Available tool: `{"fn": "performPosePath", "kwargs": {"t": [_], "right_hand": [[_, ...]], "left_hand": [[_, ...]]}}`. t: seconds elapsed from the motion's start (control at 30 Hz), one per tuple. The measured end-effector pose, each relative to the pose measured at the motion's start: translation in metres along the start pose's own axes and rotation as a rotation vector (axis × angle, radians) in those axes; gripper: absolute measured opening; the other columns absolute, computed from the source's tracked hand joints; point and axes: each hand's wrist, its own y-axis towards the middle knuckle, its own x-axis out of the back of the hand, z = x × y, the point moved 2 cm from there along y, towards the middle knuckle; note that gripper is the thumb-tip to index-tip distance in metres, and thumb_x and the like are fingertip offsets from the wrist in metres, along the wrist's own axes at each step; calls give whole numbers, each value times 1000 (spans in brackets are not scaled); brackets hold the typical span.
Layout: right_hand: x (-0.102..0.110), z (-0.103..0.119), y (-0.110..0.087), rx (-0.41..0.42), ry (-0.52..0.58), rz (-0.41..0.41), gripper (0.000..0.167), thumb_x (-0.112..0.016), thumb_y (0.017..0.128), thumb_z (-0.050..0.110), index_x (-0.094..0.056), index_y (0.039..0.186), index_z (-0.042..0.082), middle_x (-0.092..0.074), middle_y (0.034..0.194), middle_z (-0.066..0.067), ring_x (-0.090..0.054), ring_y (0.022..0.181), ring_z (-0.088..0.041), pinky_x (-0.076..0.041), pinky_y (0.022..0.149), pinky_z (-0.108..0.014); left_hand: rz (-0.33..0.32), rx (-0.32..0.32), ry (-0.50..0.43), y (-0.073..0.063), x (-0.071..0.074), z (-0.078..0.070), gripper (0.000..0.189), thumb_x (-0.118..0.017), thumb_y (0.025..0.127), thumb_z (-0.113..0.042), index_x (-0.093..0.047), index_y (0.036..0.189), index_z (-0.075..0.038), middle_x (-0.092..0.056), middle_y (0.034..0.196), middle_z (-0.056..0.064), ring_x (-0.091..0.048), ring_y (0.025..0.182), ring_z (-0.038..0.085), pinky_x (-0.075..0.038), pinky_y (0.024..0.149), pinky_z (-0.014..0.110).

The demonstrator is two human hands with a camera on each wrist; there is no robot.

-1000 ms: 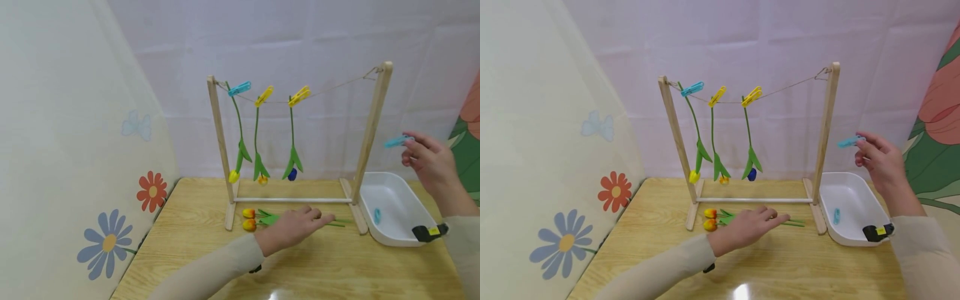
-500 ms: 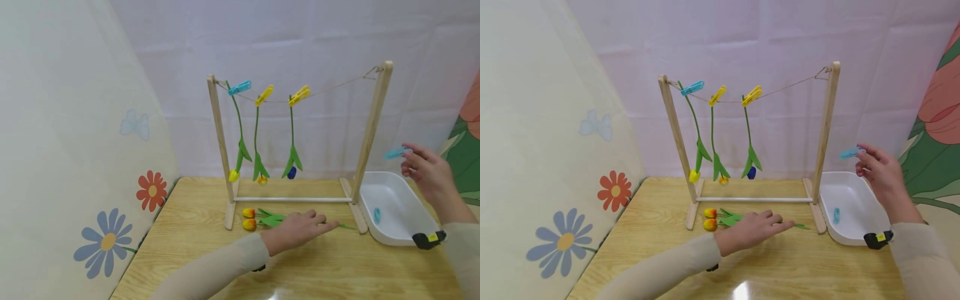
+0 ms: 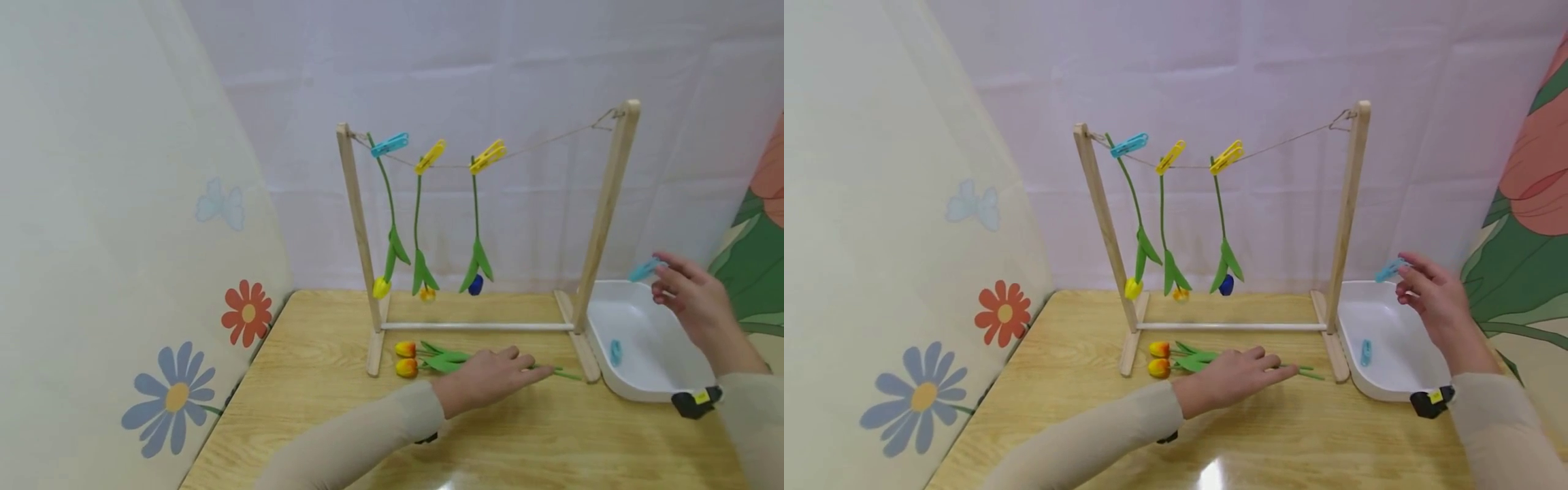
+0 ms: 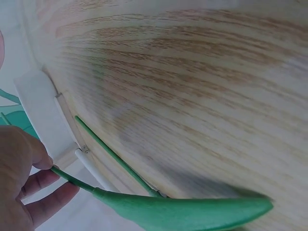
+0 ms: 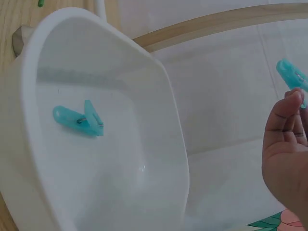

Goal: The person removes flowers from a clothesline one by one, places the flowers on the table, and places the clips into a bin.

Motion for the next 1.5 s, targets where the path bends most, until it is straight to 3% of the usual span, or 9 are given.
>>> {"fn": "performPosePath", "kwargs": {"t": [0.4,0.83,1.13,1.5], "right_hand": [[11,-19,1,-45,-78,-38,23,-60,101,9,-76,108,25,-68,87,5,-62,72,-10,-56,62,-21],[19,-28,1,-86,-168,-98,17,-67,98,18,-73,107,30,-66,88,8,-60,75,-8,-56,63,-19],[20,-28,3,-104,-168,-127,16,-66,99,18,-73,106,30,-70,96,17,-60,80,-6,-56,67,-18],[16,-23,5,-114,-156,-96,13,-69,97,19,-73,106,28,-72,97,14,-60,81,-7,-56,68,-19]], "left_hand": [[7,2,38,1,-8,-4,60,-57,101,-4,-41,152,-30,-58,125,-10,-57,97,5,-32,41,13],[82,2,46,6,-12,-8,55,-55,103,-6,-40,150,-30,-57,125,-10,-57,100,7,-32,43,16],[107,13,33,9,-13,-8,53,-53,105,-9,-39,151,-30,-56,125,-10,-56,99,7,-33,45,17],[102,21,59,11,-8,-9,56,-56,102,-8,-41,151,-31,-57,123,-9,-57,100,7,-37,45,16]]}}
